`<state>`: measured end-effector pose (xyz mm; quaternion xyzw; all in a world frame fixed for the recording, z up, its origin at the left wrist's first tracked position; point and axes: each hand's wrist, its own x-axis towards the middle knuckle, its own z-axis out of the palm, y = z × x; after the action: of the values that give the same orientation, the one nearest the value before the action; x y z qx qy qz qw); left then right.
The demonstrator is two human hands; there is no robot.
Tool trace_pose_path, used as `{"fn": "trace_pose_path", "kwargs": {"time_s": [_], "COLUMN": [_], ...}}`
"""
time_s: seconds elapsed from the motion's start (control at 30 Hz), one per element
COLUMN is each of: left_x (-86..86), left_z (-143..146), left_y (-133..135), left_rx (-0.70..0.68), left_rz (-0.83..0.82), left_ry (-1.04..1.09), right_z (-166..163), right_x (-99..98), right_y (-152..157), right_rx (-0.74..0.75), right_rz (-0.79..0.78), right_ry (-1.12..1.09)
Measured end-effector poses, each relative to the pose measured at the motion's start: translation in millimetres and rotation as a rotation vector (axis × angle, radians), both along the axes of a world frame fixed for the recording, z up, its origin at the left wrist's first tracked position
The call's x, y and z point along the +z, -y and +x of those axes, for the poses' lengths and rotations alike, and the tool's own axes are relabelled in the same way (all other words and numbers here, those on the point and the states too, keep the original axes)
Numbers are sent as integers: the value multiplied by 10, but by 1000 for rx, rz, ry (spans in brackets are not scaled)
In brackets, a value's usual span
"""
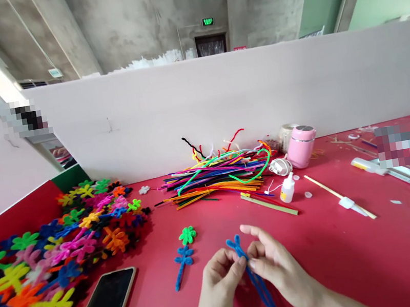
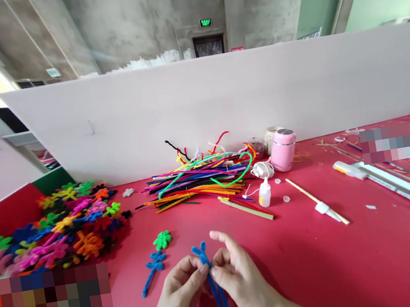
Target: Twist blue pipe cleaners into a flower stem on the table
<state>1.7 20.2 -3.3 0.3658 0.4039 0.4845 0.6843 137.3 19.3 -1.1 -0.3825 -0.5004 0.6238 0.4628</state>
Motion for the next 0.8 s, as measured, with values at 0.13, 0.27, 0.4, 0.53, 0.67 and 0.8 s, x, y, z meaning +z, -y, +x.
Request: {"fn": "trace_pose_path", "kwargs": {"time_s": [0.13, 0.27, 0.4, 0.53, 0.67, 0.8], "left_x": [20, 90, 153, 154, 160, 172], "left_z": [5, 28, 57, 77, 82, 74], "left_y": [0, 29, 47, 49, 49, 50], "left_rx": [-30, -21, -70, -64, -15, -10], "left_rz": [-14, -42, -79, -51, -84, -123], "left_ry": [48, 151, 225, 231, 218, 192], "right_z": [4, -11, -32, -20, -5, -8], "right_x": [-24, -21, -4, -10, 6, 49], "right_y": [12, 4, -7, -4, -1, -10], "right_rx": [-20, -21, 3, -23, -12, 20], "right_rz": [15, 21, -14, -2, -23, -40], "right_ry": [10, -1, -49, -22, -51, -97]}}
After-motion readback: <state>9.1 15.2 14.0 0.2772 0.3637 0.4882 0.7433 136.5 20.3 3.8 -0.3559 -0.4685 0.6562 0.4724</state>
